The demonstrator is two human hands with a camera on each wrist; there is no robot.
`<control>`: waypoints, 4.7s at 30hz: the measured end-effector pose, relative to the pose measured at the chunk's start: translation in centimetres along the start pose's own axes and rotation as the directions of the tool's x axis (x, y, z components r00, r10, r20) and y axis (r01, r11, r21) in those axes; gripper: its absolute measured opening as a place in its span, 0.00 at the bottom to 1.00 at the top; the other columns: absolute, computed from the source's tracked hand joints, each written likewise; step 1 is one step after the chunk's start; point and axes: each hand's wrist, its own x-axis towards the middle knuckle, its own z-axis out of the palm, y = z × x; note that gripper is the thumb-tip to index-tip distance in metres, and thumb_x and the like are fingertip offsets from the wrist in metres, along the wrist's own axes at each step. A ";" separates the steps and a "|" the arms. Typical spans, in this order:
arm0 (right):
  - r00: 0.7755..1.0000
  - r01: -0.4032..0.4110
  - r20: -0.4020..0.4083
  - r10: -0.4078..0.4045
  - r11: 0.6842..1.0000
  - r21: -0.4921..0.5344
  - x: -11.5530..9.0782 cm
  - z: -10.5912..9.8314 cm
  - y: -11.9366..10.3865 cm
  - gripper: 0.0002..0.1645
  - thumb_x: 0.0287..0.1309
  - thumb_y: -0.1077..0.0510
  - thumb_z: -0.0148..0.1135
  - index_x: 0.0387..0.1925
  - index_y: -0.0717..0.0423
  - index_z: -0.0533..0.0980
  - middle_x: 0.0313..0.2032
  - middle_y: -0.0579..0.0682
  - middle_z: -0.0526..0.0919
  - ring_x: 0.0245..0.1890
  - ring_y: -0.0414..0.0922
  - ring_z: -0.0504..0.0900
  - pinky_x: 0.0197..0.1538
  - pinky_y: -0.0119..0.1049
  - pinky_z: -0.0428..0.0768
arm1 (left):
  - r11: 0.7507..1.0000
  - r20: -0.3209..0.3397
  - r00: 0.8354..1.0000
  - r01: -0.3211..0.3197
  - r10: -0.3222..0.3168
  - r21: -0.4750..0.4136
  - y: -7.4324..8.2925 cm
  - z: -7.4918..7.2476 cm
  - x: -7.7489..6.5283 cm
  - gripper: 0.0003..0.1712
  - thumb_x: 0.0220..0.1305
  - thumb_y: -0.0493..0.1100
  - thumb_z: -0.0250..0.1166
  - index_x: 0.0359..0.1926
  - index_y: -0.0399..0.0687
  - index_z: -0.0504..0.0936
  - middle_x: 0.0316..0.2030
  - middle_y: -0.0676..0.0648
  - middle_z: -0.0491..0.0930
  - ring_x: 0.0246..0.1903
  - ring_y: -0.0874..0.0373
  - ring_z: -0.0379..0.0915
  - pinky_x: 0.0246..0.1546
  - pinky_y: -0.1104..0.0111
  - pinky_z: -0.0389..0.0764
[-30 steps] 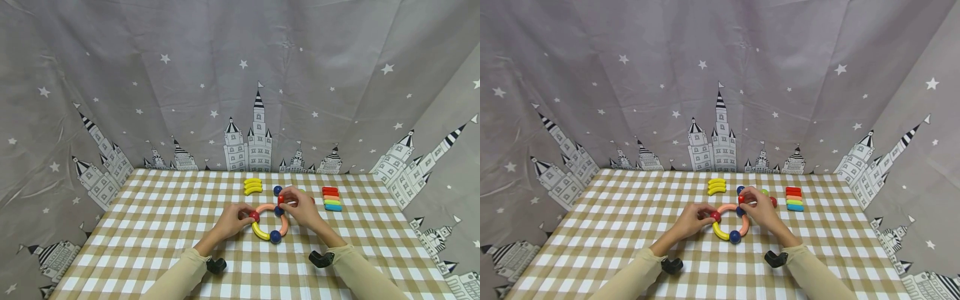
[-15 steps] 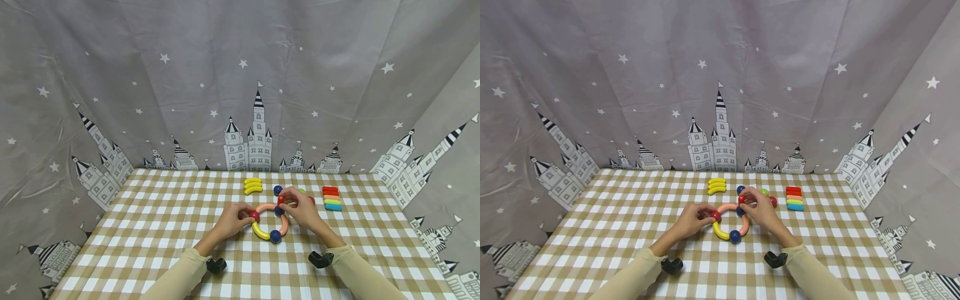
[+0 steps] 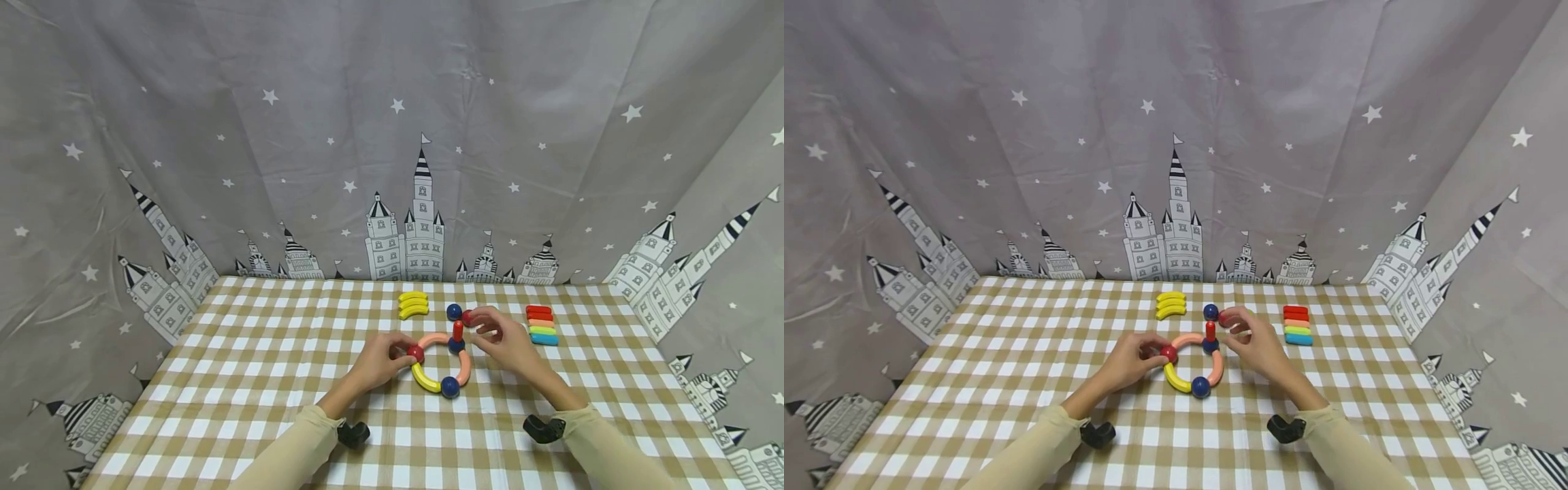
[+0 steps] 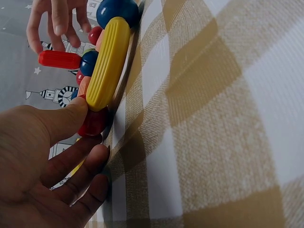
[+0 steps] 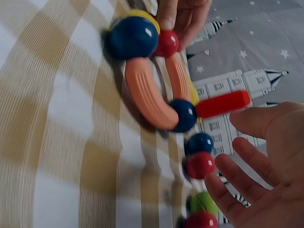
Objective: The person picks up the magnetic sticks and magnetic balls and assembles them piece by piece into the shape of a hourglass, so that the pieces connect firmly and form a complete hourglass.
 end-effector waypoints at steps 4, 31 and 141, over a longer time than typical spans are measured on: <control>1.000 -0.008 -0.020 0.007 0.998 -0.065 -0.8 -1.5 0.7 0.28 0.60 0.65 0.72 0.61 0.58 0.75 0.51 0.61 0.85 0.45 0.54 0.85 0.49 0.53 0.84 | 1.000 0.001 1.000 0.008 -0.008 -0.002 -0.1 0.0 0.0 0.14 0.64 0.39 0.73 0.51 0.45 0.87 0.41 0.52 0.86 0.32 0.61 0.77 0.32 0.71 0.77; 0.993 -0.070 -0.110 0.040 0.956 -0.285 -4.9 -8.7 6.7 0.27 0.60 0.64 0.73 0.59 0.59 0.75 0.53 0.62 0.83 0.49 0.61 0.82 0.48 0.57 0.82 | 0.999 0.009 0.999 0.033 -0.033 -0.015 0.1 0.0 0.1 0.15 0.63 0.41 0.74 0.51 0.47 0.88 0.41 0.53 0.86 0.32 0.61 0.76 0.33 0.71 0.77; 0.987 0.003 0.157 -0.024 0.991 0.133 -4.1 3.1 -2.8 0.17 0.61 0.65 0.71 0.50 0.54 0.76 0.44 0.47 0.83 0.44 0.45 0.85 0.49 0.36 0.84 | 0.999 0.007 0.999 0.052 -0.052 -0.010 0.1 -0.1 0.1 0.16 0.63 0.42 0.74 0.52 0.47 0.87 0.41 0.53 0.86 0.33 0.60 0.76 0.34 0.70 0.77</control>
